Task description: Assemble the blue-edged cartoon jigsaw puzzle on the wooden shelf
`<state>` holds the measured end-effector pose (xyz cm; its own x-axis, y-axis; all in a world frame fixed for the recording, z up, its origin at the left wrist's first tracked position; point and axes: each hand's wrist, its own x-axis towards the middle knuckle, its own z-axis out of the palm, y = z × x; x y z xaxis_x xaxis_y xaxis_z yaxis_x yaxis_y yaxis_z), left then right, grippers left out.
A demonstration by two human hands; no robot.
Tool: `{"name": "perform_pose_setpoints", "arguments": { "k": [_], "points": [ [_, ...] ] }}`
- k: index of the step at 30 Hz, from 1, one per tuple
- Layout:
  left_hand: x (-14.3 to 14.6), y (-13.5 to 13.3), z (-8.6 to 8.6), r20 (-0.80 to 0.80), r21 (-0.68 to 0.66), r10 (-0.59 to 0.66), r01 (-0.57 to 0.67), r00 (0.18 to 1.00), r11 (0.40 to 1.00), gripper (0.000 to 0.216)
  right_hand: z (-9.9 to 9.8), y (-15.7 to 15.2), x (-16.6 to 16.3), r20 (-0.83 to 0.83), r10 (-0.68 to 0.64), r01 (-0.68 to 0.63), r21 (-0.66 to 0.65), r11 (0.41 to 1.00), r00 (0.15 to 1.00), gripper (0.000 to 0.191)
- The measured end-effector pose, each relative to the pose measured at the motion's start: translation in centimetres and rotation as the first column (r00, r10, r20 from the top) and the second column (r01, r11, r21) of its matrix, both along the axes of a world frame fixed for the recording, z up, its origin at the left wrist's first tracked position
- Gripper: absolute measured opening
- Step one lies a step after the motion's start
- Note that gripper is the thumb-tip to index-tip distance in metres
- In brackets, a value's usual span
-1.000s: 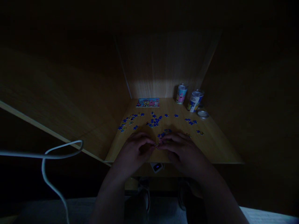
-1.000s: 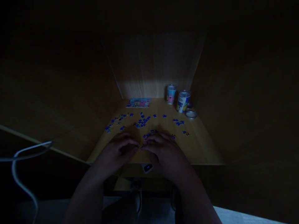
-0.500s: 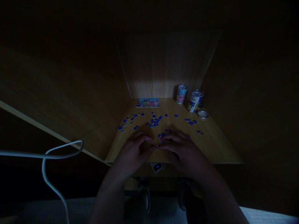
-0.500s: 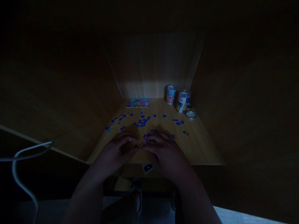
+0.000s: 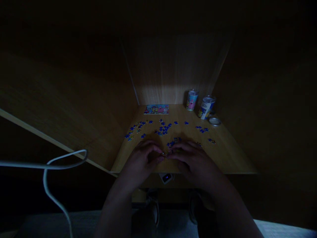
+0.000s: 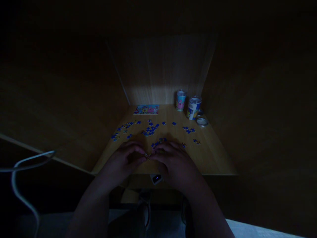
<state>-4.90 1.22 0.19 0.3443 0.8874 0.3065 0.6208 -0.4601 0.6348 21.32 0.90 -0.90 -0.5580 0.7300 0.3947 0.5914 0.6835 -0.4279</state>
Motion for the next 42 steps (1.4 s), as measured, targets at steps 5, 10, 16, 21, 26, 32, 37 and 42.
{"name": "perform_pose_setpoints", "arguments": {
  "k": [5, 10, 16, 21, 26, 32, 37, 42],
  "points": [
    [0.22, -0.05, -0.11, -0.026, 0.013, -0.001, 0.002, 1.0, 1.0, 0.01, 0.16, -0.06, -0.05, -0.003, -0.006, 0.006, 0.011, 1.0, 1.0, 0.05],
    [0.15, 0.01, -0.42, -0.037, 0.027, -0.006, 0.007, 0.999, 1.0, 0.009, -0.23, 0.0, 0.02, -0.006, -0.004, 0.004, 0.01, 1.0, 1.0, 0.05],
    [0.26, -0.01, -0.02, -0.029, 0.023, -0.021, 0.022, 0.999, 1.0, 0.009, -0.27, 0.05, 0.07, 0.001, 0.003, -0.003, -0.002, 1.0, 1.0, 0.048],
    [0.28, 0.08, -0.05, -0.024, 0.012, -0.02, 0.02, 1.0, 1.0, 0.01, -0.14, 0.06, 0.02, 0.007, 0.005, -0.005, -0.007, 1.0, 1.0, 0.052],
    [0.07, 0.1, -0.47, -0.022, 0.02, -0.022, 0.022, 1.0, 1.0, 0.01, -0.17, 0.03, -0.04, 0.008, -0.004, 0.004, -0.005, 1.0, 1.0, 0.051],
    [0.04, -0.04, -0.24, -0.026, 0.0, -0.005, 0.005, 1.0, 1.0, 0.009, -0.27, 0.04, -0.03, 0.001, -0.002, 0.002, -0.001, 1.0, 1.0, 0.051],
    [0.24, -0.02, 0.18, -0.023, 0.003, -0.002, 0.002, 1.0, 1.0, 0.009, -0.14, -0.09, -0.17, 0.002, -0.022, 0.022, -0.006, 1.0, 1.0, 0.049],
    [0.26, 0.04, 0.23, -0.013, -0.013, -0.017, 0.017, 1.0, 1.0, 0.01, -0.13, -0.07, -0.22, 0.001, -0.013, 0.013, 0.014, 1.0, 1.0, 0.043]
  ]
}}
